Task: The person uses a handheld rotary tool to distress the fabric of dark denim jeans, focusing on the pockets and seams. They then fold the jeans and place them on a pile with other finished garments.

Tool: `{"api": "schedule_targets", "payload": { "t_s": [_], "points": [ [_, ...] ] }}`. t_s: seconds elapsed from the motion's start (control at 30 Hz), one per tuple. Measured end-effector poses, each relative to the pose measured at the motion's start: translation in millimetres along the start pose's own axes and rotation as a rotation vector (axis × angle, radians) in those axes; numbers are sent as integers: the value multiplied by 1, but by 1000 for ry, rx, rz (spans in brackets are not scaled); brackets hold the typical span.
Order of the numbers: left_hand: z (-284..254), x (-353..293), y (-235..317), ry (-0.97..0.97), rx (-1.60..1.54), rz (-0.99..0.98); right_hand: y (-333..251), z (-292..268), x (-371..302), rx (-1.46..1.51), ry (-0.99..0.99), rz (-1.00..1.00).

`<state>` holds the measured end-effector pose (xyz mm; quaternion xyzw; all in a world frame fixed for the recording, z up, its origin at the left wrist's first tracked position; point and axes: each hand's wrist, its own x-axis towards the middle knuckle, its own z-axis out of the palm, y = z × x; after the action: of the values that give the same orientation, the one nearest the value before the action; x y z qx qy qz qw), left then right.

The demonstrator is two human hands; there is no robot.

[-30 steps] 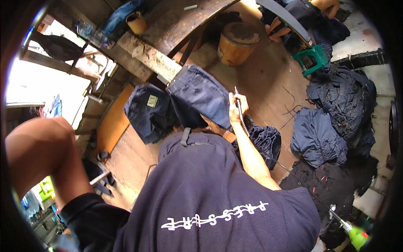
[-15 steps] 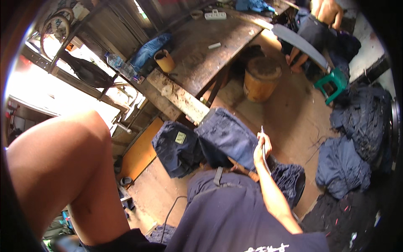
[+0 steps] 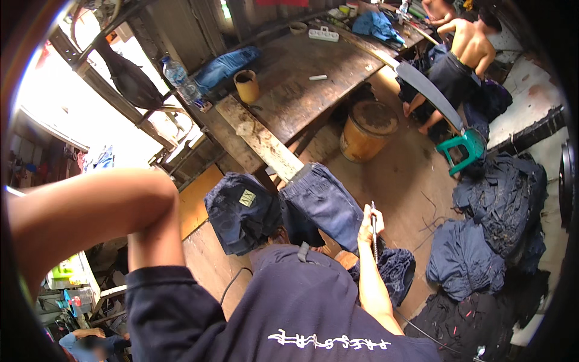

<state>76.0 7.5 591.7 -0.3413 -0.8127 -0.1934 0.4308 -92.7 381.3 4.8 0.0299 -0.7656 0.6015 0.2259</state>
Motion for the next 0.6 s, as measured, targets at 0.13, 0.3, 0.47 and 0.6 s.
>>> {"api": "schedule_targets", "payload": {
  "t_s": [0.13,0.3,0.47,0.6],
  "points": [
    [34,-124,-117,425,-9,-630,-10,-5,10,83,-14,339],
    [187,-393,-221,233,143,-1318,-66,-19,11,351,-115,484],
    [266,-506,-268,-71,466,-1656,-112,-9,-4,311,-162,512],
    [279,-509,-291,-311,524,-1660,-127,-2,-30,102,-175,403]
  ]
}}
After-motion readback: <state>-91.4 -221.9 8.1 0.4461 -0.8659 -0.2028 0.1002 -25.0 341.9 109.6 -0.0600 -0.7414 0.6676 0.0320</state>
